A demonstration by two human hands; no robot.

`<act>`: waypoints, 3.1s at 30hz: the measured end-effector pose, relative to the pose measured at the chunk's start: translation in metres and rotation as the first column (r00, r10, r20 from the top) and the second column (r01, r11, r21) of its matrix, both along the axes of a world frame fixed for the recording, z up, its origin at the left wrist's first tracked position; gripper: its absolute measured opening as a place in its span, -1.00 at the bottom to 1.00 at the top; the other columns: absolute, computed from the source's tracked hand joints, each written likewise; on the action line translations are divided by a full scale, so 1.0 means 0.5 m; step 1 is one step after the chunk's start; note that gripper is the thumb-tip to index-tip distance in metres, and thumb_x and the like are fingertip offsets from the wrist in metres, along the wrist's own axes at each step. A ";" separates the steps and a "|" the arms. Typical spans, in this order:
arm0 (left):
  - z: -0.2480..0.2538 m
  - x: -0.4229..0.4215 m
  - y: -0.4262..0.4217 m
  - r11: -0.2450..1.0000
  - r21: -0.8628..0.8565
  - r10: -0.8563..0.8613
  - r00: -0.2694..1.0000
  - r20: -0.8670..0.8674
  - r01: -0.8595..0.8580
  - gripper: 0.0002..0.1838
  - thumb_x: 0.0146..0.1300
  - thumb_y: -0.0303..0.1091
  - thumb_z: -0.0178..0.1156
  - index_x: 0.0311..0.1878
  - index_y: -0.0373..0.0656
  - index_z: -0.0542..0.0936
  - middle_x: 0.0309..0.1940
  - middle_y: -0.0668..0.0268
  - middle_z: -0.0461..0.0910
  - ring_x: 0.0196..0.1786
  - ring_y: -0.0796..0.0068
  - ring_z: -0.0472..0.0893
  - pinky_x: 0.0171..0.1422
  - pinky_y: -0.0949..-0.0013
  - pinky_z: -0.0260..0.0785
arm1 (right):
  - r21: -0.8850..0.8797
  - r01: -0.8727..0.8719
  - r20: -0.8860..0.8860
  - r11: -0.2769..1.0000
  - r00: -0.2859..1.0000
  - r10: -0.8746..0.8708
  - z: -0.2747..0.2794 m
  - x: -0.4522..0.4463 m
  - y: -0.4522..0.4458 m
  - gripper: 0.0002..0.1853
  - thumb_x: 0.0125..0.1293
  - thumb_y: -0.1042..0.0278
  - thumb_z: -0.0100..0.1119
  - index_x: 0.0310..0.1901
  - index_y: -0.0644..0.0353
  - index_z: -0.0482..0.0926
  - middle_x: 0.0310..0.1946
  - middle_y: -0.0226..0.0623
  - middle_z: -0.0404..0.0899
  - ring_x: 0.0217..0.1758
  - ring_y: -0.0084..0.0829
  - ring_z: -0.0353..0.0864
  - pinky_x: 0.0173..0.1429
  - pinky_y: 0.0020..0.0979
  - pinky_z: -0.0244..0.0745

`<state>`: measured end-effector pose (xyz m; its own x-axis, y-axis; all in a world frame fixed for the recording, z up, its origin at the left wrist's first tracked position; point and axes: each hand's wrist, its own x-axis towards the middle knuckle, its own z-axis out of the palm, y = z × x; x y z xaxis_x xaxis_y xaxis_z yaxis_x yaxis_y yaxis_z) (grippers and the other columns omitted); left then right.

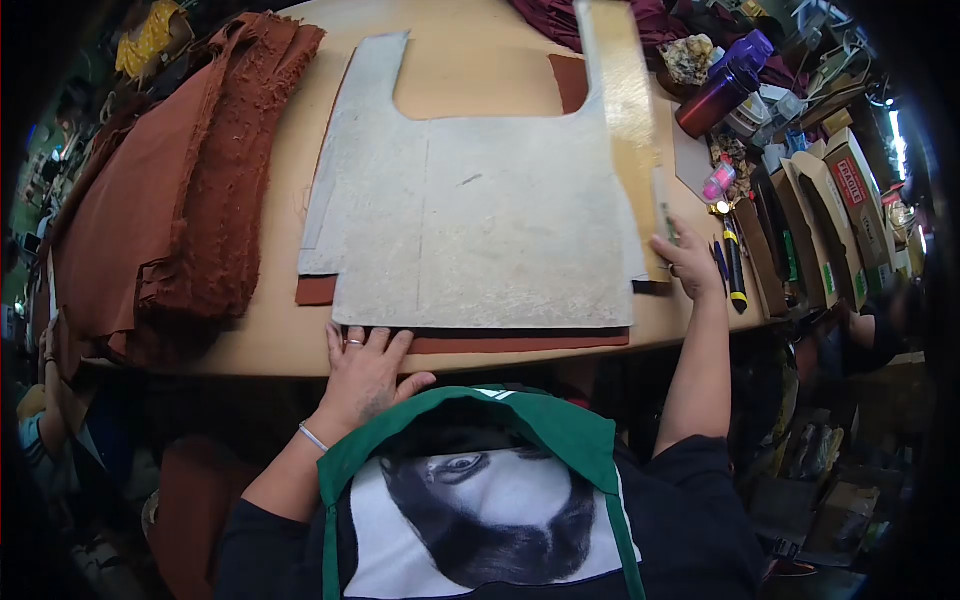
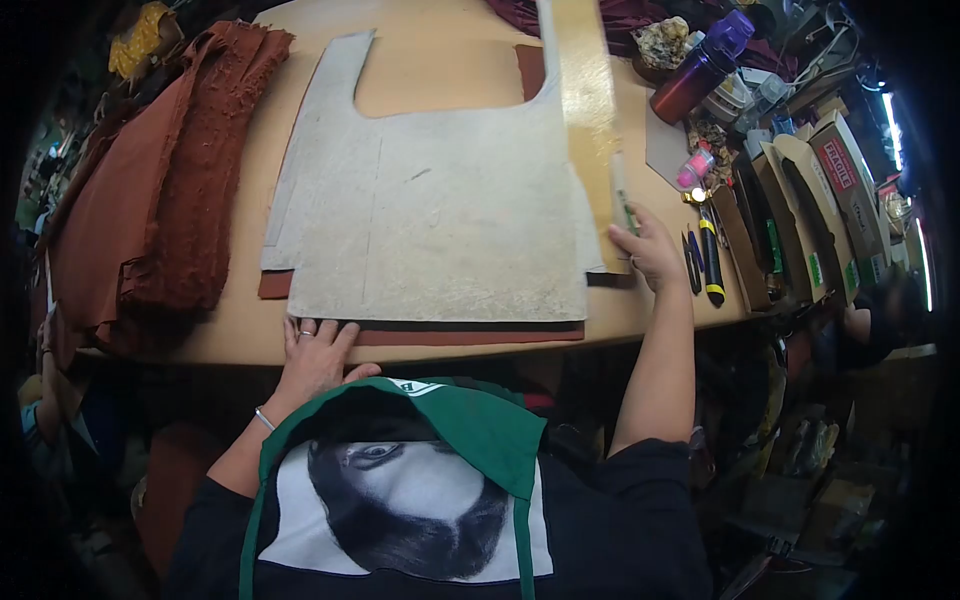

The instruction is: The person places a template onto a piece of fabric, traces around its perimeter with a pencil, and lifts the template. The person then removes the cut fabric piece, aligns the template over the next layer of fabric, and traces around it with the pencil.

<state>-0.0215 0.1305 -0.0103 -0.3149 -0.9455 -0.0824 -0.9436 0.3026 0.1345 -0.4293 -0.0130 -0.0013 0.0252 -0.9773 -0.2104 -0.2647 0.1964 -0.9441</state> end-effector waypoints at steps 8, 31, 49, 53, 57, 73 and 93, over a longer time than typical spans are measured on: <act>0.022 0.069 0.018 0.971 0.007 0.237 0.968 0.082 -0.238 -0.19 -0.20 0.26 0.17 0.10 -0.05 0.37 0.30 0.26 0.02 0.36 0.17 -0.05 0.15 -0.42 -0.21 | 0.063 -0.048 -0.412 0.997 0.908 0.070 -0.029 -0.001 -0.036 -0.48 0.10 0.41 0.16 0.12 0.32 0.31 -0.17 -0.17 0.53 -0.17 -0.51 0.48 -0.06 -0.51 0.35; -0.025 0.209 -0.284 0.812 0.082 0.492 0.601 -0.630 -0.578 -0.48 -0.12 -0.20 0.34 -0.16 -0.40 0.47 -0.40 0.20 0.53 -0.38 0.47 0.52 -0.28 0.48 0.39 | 0.071 -0.088 -0.500 0.994 0.859 0.112 -0.060 -0.029 -0.061 -0.48 0.15 0.43 0.05 0.17 0.30 0.24 -0.04 -0.14 0.45 -0.01 -0.41 0.43 0.10 -0.48 0.25; -0.048 0.178 -0.236 0.819 0.418 0.492 0.107 -0.864 -0.392 -0.59 0.07 -0.39 0.15 -0.03 -0.38 0.36 -0.19 0.13 0.50 -0.23 0.48 0.51 -0.14 0.47 0.36 | -0.134 -0.063 -0.705 0.989 0.707 -0.050 -0.071 0.016 -0.066 -0.53 0.11 0.21 0.10 0.04 0.25 0.38 -0.19 0.01 0.51 -0.12 -0.18 0.51 -0.01 -0.33 0.34; -0.046 0.186 -0.255 0.808 0.449 0.522 0.111 -0.846 -0.380 -0.63 0.06 -0.41 0.14 -0.07 -0.38 0.38 -0.21 0.15 0.51 -0.25 0.49 0.51 -0.15 0.48 0.36 | -0.123 -0.020 -0.674 0.992 0.735 -0.069 -0.056 0.029 -0.056 -0.54 0.10 0.23 0.10 0.02 0.29 0.38 -0.22 -0.01 0.53 -0.17 -0.23 0.53 -0.05 -0.35 0.36; -0.042 0.199 -0.242 0.812 0.498 0.547 0.099 -0.831 -0.305 -0.66 0.05 -0.45 0.10 -0.08 -0.36 0.39 -0.23 0.17 0.51 -0.27 0.50 0.51 -0.14 0.48 0.36 | 0.048 0.062 -0.526 0.997 0.850 -0.028 -0.026 0.014 -0.048 -0.59 0.06 0.32 0.16 -0.08 0.36 0.40 -0.32 -0.10 0.53 -0.26 -0.38 0.52 -0.16 -0.42 0.38; -0.018 0.190 -0.201 0.906 0.329 0.418 0.439 -0.795 -0.268 -0.39 -0.04 -0.45 0.20 0.14 -0.33 0.27 -0.06 0.12 0.45 -0.05 0.40 0.46 0.08 0.44 0.25 | -0.082 -0.037 -0.645 0.996 0.763 -0.025 -0.030 0.008 -0.020 -0.65 -0.08 0.32 0.31 -0.26 0.31 0.47 -0.45 -0.23 0.52 -0.40 -0.45 0.49 -0.27 -0.45 0.39; -0.026 0.184 -0.206 0.906 0.130 0.375 0.626 -0.684 -0.402 -0.41 -0.02 -0.36 0.21 0.10 -0.38 0.29 -0.07 0.07 0.45 -0.02 0.35 0.44 0.10 0.39 0.23 | -0.034 0.111 -0.342 0.993 0.932 -0.116 -0.031 0.004 0.000 -0.65 -0.07 0.35 0.30 -0.26 0.34 0.44 -0.45 -0.30 0.47 -0.40 -0.51 0.47 -0.30 -0.51 0.38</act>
<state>0.0705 0.0274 -0.0232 0.1278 -0.9912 0.0333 -0.6220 -0.0540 0.7811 -0.4274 -0.0131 -0.0166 -0.1575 -0.9723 -0.1728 -0.5498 0.2317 -0.8025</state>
